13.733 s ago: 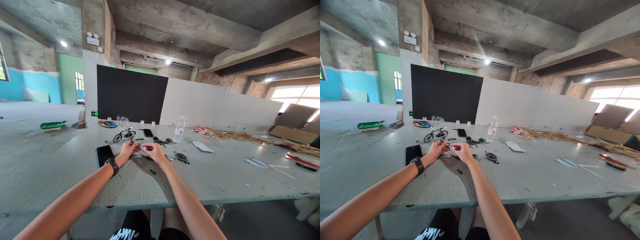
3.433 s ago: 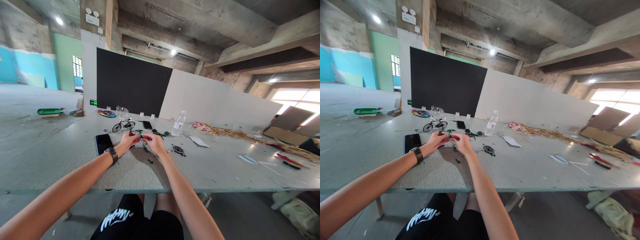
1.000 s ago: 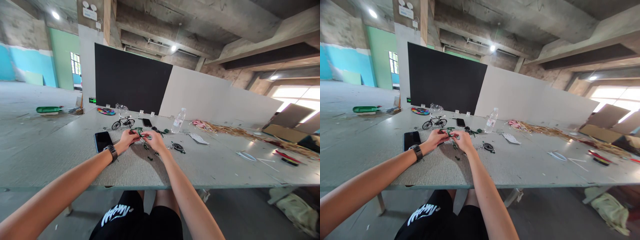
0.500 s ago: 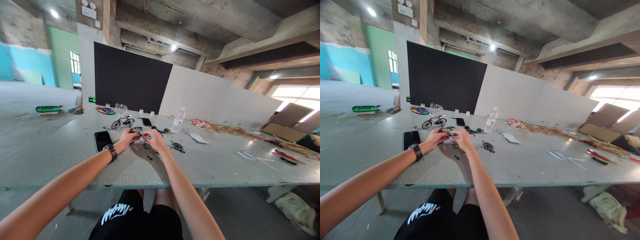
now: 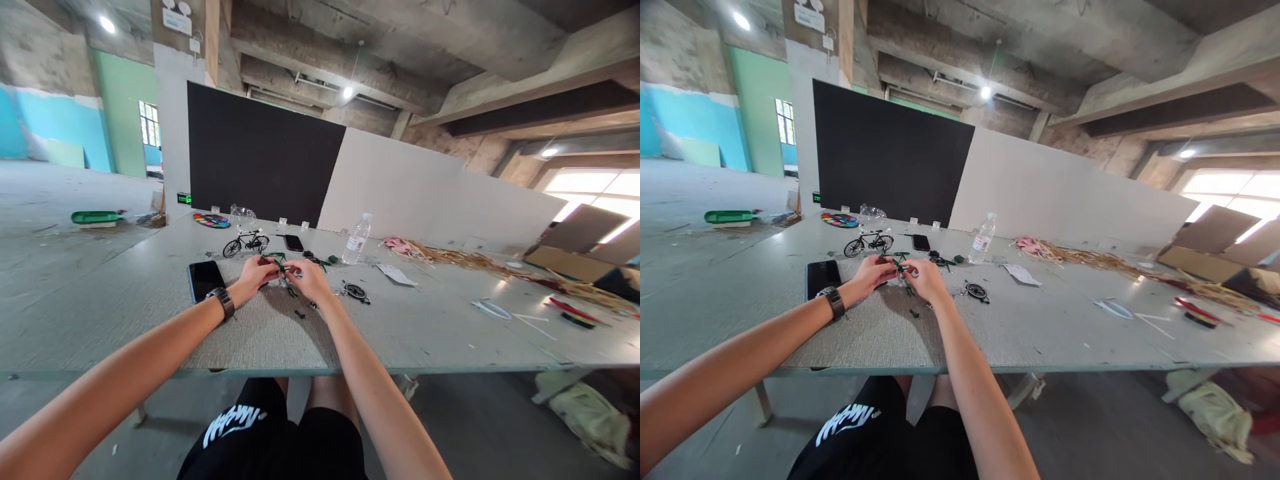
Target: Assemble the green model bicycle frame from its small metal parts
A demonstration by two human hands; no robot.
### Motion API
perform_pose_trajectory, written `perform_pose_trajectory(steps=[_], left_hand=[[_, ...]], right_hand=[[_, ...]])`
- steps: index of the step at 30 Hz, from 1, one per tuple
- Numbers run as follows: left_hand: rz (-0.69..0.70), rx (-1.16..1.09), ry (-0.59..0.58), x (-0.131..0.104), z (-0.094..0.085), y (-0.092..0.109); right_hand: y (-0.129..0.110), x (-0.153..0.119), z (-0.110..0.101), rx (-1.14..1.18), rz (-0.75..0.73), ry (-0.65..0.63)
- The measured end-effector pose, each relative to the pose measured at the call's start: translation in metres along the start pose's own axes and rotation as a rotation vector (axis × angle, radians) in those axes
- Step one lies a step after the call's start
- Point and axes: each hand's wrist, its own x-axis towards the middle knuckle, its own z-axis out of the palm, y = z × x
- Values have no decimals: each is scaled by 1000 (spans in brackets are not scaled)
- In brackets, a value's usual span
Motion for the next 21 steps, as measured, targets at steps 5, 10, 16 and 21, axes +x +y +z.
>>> perform_pose_trajectory(steps=[5,10,16,21], left_hand=[[-4,-6,-23,-1,0,1],[0,-4,-33,-1,1,2],[9,-4,-64,-2,2,2],[13,-9,-73,-2,2,2]], right_hand=[[1,1,3,14,8,6],[0,2,6,51,1,42],[-2,2,8,78,16,82],[-4,1,8,105,29,100]])
